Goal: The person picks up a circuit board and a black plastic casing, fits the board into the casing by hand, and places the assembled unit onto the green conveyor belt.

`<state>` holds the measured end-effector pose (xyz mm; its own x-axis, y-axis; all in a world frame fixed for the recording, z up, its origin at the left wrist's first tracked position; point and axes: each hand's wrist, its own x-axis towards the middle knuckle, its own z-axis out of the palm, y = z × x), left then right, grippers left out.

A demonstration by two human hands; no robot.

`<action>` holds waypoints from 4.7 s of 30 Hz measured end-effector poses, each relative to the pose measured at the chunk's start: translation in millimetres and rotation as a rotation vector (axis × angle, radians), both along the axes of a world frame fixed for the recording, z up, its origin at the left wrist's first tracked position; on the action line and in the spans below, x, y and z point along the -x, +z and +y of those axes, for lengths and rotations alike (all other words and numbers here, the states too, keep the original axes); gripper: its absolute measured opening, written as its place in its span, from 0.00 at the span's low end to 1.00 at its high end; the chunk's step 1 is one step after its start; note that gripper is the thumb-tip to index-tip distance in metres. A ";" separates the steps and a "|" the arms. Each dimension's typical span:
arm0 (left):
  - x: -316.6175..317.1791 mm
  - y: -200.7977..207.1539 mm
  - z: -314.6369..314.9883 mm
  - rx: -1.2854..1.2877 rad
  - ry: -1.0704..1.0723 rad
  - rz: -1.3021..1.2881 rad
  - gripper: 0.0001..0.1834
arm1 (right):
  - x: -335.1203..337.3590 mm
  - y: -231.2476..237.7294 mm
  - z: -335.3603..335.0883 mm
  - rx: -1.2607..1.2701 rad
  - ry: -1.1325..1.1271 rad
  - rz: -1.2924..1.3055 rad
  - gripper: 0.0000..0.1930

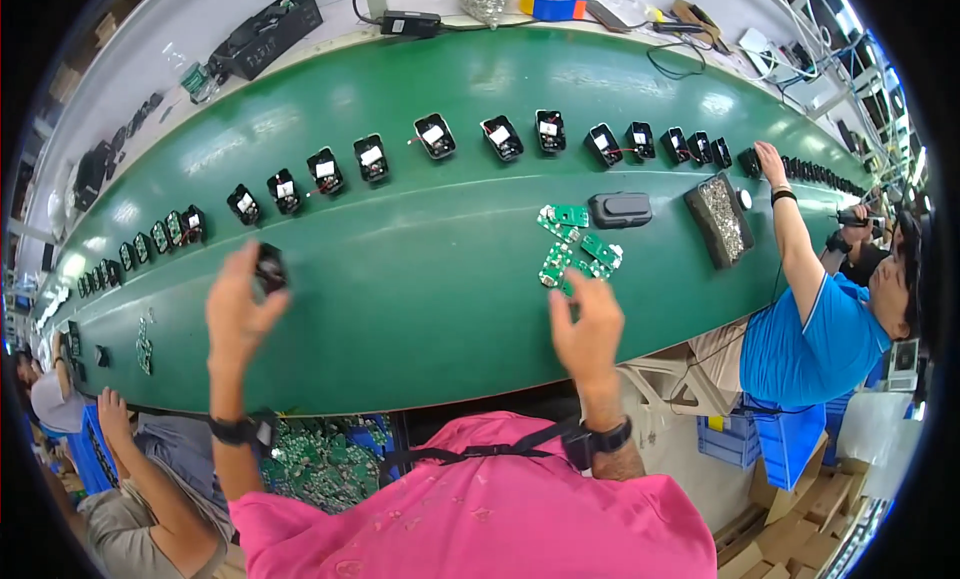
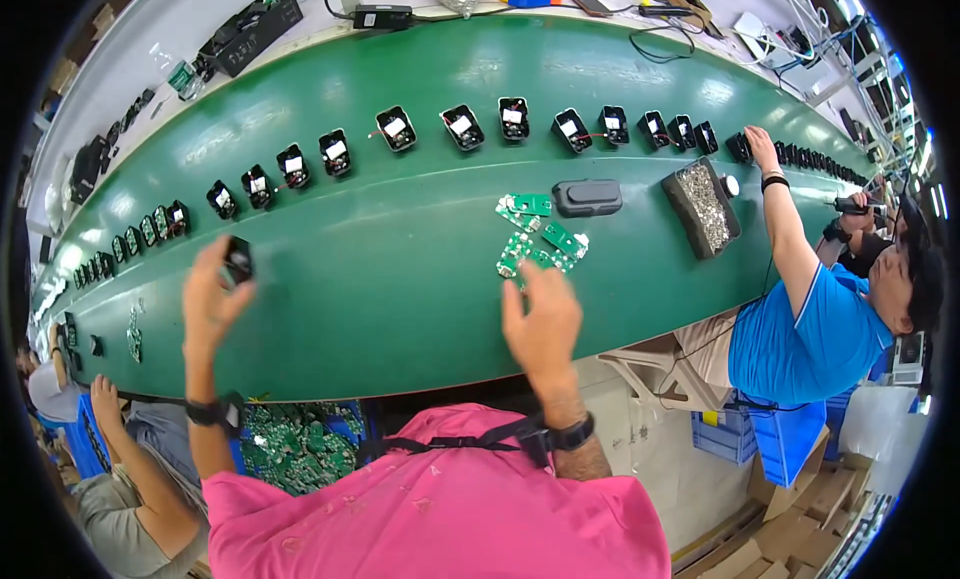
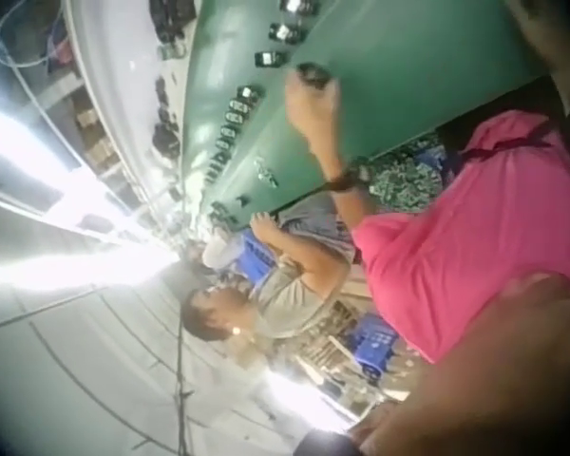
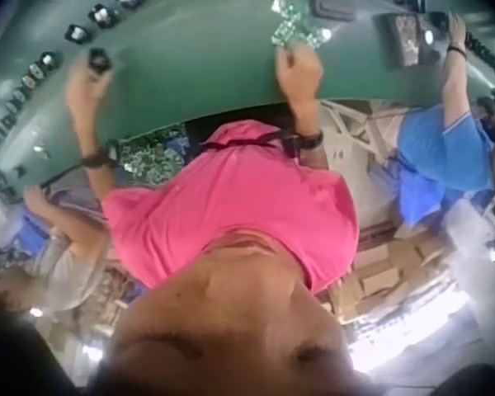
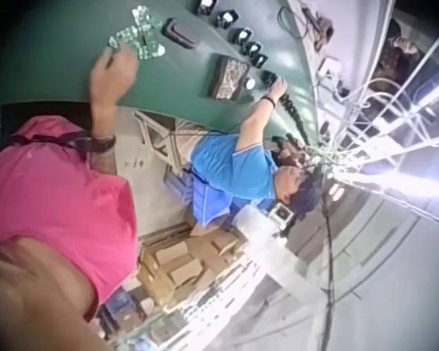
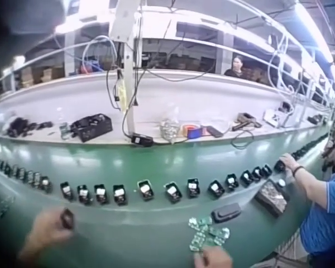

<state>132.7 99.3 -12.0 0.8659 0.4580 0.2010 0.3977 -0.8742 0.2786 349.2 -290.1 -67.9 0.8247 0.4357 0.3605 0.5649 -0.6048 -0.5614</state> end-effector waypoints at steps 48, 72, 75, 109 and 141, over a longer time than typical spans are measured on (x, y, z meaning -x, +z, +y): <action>2.9 -67.2 -238.0 1.154 0.105 -0.384 0.16 | 75.0 5.2 2.4 -0.203 0.519 0.705 0.07; -56.0 -60.3 -224.4 1.473 -0.008 -0.435 0.30 | 60.1 -10.5 31.9 -0.408 0.239 0.735 0.10; -53.3 -43.0 -226.8 1.512 0.059 -0.346 0.29 | 62.4 11.5 29.7 -0.374 0.297 0.381 0.08; -59.6 7.9 -269.5 0.561 -0.055 -0.541 0.32 | 60.4 55.9 7.2 -0.200 0.535 0.159 0.03; -55.8 -7.5 -277.3 0.455 -0.156 -0.314 0.34 | 47.9 50.1 -13.7 -0.077 0.615 0.300 0.01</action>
